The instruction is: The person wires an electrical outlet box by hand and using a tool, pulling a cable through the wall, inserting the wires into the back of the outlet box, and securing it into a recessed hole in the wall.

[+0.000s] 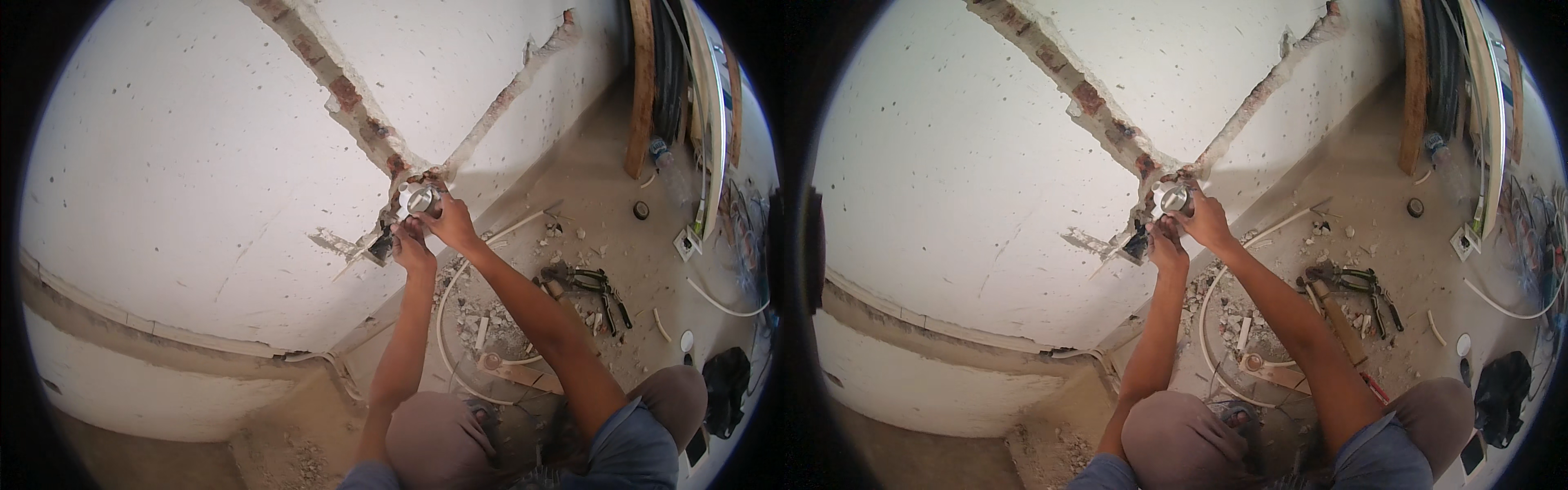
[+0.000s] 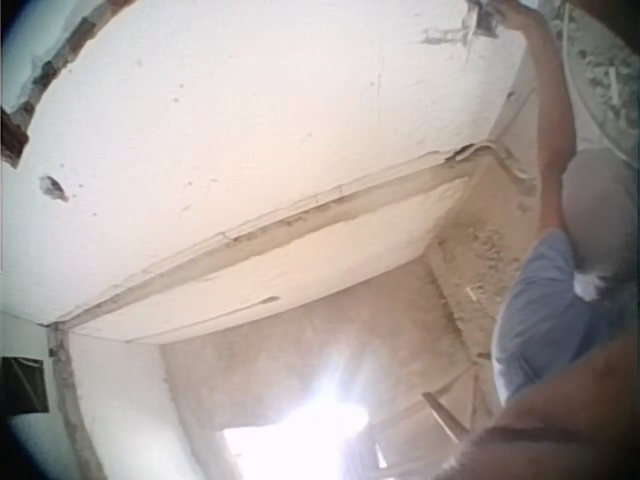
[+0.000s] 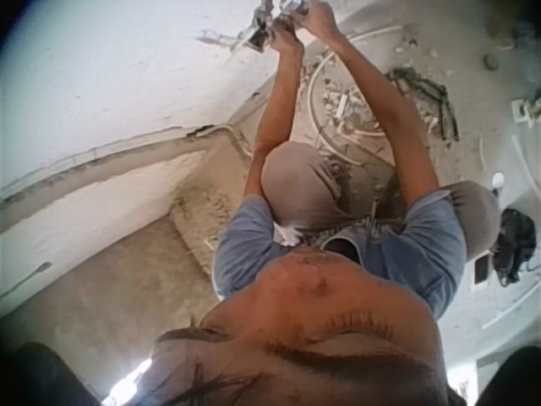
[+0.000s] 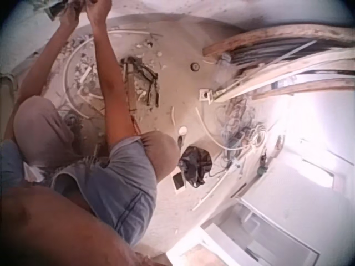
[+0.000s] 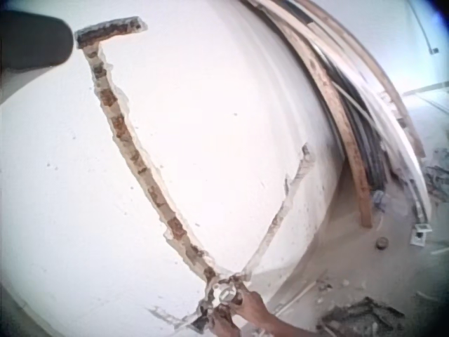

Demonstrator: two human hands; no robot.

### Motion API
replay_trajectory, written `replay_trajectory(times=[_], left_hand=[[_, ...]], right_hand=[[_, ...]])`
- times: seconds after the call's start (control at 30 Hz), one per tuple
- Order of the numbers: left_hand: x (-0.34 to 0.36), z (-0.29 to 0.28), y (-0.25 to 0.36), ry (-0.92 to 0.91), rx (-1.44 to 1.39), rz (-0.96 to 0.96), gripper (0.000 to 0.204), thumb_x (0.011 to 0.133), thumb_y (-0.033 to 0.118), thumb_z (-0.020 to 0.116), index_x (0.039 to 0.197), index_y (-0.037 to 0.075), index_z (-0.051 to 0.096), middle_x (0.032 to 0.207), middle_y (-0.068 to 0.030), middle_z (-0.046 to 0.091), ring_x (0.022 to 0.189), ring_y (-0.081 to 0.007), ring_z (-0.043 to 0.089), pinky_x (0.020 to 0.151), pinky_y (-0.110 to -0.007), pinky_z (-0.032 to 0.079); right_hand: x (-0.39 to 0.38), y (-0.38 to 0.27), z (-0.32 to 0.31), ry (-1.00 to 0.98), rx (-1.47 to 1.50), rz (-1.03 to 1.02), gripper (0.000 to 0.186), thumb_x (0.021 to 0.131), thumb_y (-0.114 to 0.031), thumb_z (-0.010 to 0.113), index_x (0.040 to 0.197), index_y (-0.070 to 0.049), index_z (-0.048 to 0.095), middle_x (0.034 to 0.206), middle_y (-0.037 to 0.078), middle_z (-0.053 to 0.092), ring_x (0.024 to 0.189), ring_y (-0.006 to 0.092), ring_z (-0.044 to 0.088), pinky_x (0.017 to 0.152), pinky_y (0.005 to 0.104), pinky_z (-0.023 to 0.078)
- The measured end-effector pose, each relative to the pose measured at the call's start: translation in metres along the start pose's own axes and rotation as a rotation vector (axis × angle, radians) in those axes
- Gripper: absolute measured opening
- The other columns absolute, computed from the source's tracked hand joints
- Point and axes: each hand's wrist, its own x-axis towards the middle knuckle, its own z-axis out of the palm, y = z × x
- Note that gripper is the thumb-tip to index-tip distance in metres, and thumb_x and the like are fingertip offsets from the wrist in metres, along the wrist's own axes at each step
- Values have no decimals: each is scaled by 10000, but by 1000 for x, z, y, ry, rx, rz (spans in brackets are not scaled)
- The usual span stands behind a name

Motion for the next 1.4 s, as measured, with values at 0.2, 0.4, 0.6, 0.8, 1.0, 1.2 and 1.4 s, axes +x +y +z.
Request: replay_trajectory(times=[0.2, 0.4, 0.6, 0.8, 1.0, 1.2, 1.4], left_hand=[[7, 3, -15, 55, 25, 85, 333, 952, 340, 579, 987, 9, 572, 898, -59, 628, 791, -131, 610, 723, -246, 528], [1, -9, 1, -4, 135, -41, 310, 948, 360, 581, 1007, 56, 565, 901, -35, 625, 769, -127, 593, 666, -202, 512], [9, -19, 5, -59, -3, -132, 265, 935, 293, 614, 968, 35, 564, 875, -50, 641, 780, -148, 631, 742, -247, 556], [14, -20, 10, -29, -25, -228, 253, 957, 247, 577, 985, -3, 550, 892, -72, 615, 836, -173, 630, 802, -282, 573], [6, -24, 29, -120, 15, -352, 177, 974, 175, 534, 969, -1, 558, 894, -83, 613, 813, -171, 622, 751, -273, 568], [-1, -28, 38, -194, 115, -421, 171, 918, 85, 597, 1067, 4, 574, 948, -67, 586, 842, -156, 596, 747, -257, 563], [-16, -26, 39, -286, 143, -479, 246, 914, 121, 614, 1118, 1, 547, 1055, -90, 538, 925, -179, 556, 784, -270, 542]], right_hand=[[-8, -5, -5, 56, 67, -39, 749, 763, -233, 767, 1379, -62, 377, 620, 113, 622, 568, 303, 629, 562, 387, 483], [-48, 13, -26, 131, 69, -26, 579, 800, -119, 710, 1309, -48, 441, 543, 89, 550, 470, 183, 524, 500, 324, 420], [-121, 42, -17, 60, 109, 37, 302, 850, -106, 653, 1133, -26, 585, 525, 49, 525, 474, 95, 465, 481, 294, 378], [-177, 54, -15, 7, 165, 201, 183, 873, -113, 620, 1034, -30, 638, 583, 45, 564, 511, 92, 482, 510, 283, 400], [-174, 95, -50, 103, 99, 312, 161, 842, -116, 623, 973, -31, 661, 627, 91, 605, 557, 140, 555, 540, 306, 435], [-194, 117, -80, -39, 40, 313, 176, 829, -129, 620, 974, -35, 654, 657, 114, 623, 578, 167, 583, 563, 314, 450], [-232, 98, -68, -317, -57, 321, 243, 845, -231, 607, 982, -36, 652, 812, 158, 665, 722, 269, 634, 685, 378, 488]])
